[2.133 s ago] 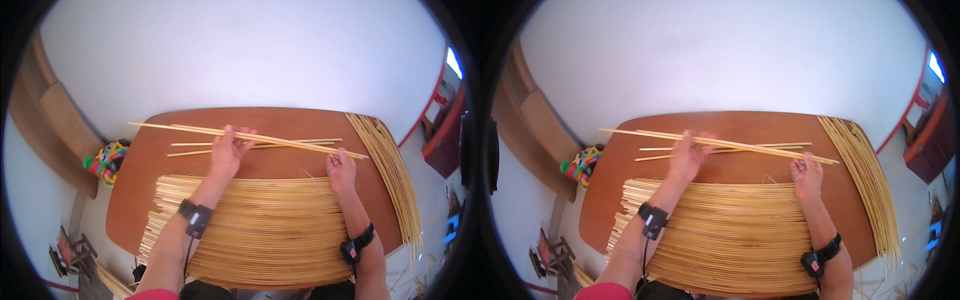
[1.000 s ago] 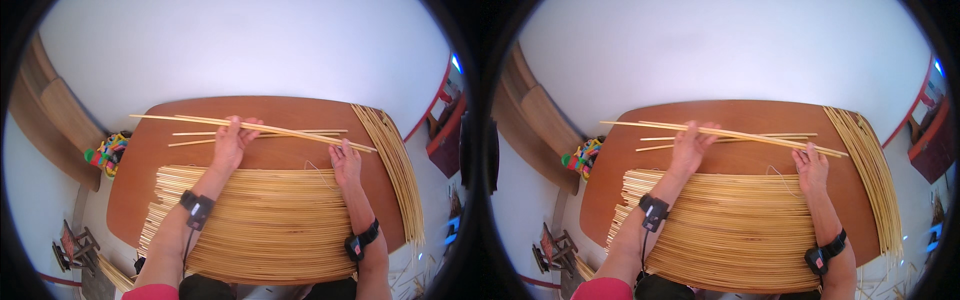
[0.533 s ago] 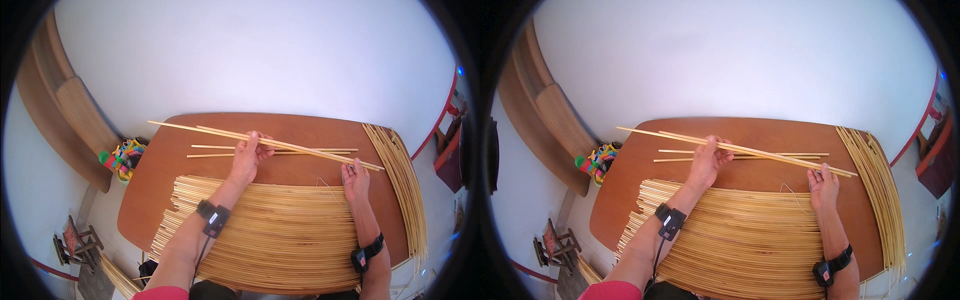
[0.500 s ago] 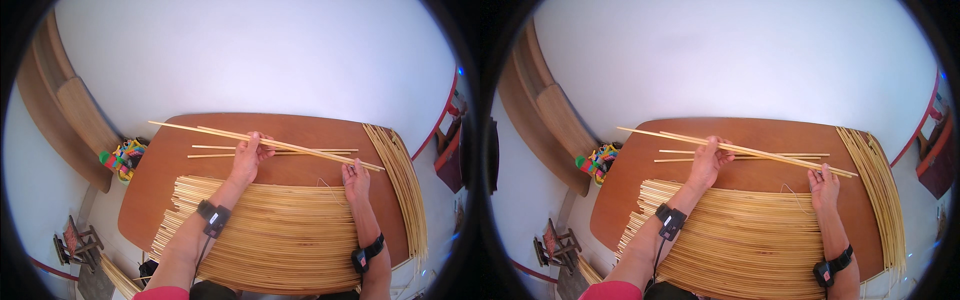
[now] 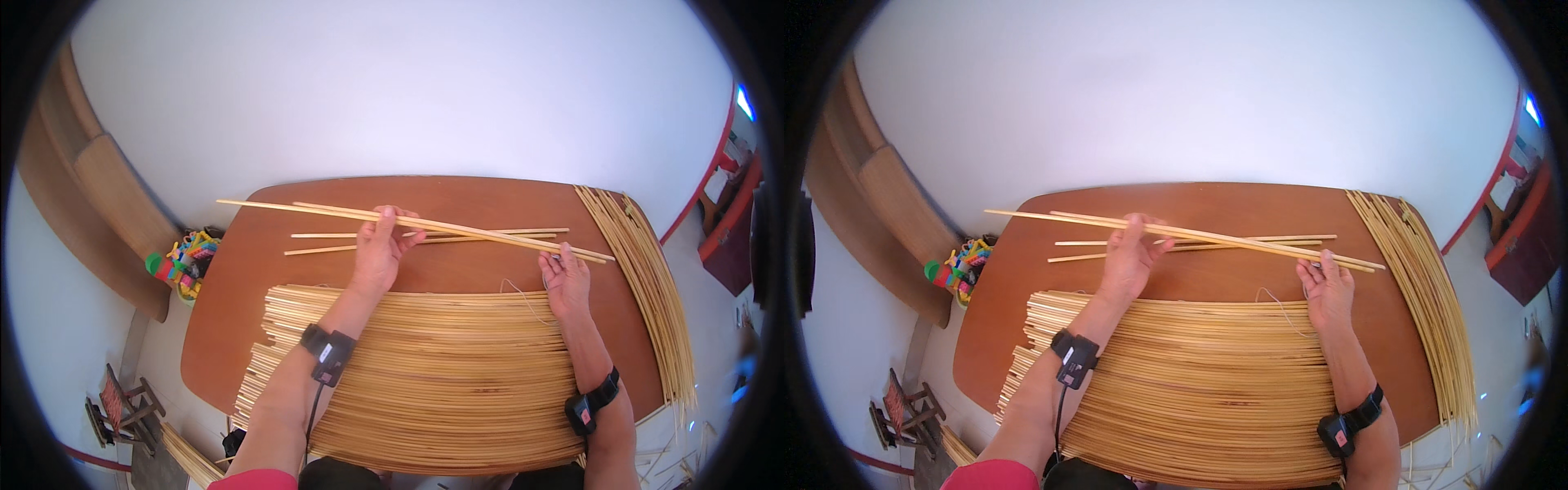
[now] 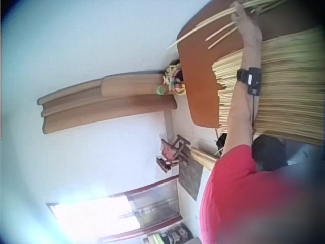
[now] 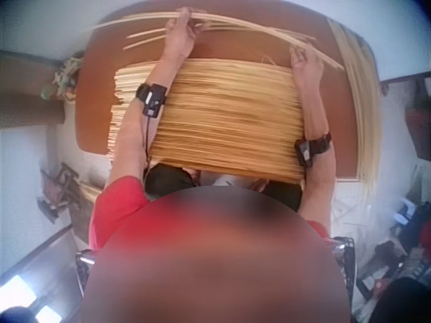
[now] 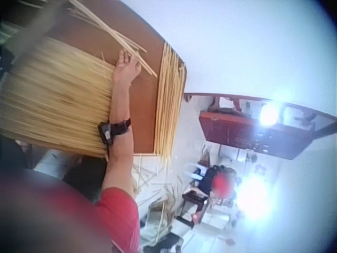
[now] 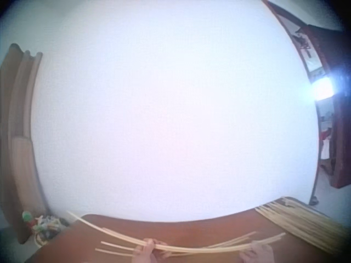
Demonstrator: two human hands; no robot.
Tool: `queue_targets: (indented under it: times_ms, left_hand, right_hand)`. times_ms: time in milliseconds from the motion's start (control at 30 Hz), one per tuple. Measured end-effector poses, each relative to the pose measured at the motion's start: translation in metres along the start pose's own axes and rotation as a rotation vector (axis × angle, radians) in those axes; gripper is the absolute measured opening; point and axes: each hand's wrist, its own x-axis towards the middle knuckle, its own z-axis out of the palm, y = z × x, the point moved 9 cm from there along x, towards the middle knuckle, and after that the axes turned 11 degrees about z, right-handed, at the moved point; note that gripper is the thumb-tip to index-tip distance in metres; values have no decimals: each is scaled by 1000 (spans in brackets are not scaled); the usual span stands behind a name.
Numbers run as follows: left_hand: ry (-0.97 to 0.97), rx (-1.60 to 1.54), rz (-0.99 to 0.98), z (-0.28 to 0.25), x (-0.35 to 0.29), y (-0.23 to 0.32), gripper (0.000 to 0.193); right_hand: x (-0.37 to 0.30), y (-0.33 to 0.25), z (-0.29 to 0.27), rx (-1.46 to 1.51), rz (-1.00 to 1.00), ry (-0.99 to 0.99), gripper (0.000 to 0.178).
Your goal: The person weaves thin bamboo strips together using a white string. They tie a knot, align the strips on a table, and thread the string through the bundle to secure them.
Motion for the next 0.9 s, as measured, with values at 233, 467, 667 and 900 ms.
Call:
queue_targets:
  times_ms: [233,467,667,900]
  left_hand:
    - [-40,11,-28,5,-2,-3,14]
    - [-209,97,-71,22,-11,-15,18]
    - [-217,161,-88,24,-14,-22,19]
    - [-147,178,-105,37,-22,-14,24]
  right_hand:
    - [-6,-1,3,36,-21,40,23]
    - [-4,4,9,58,59,-20,21]
    - [2,16,16,103,84,-93,29]
    - [0,16,35,70,68,-211,26]
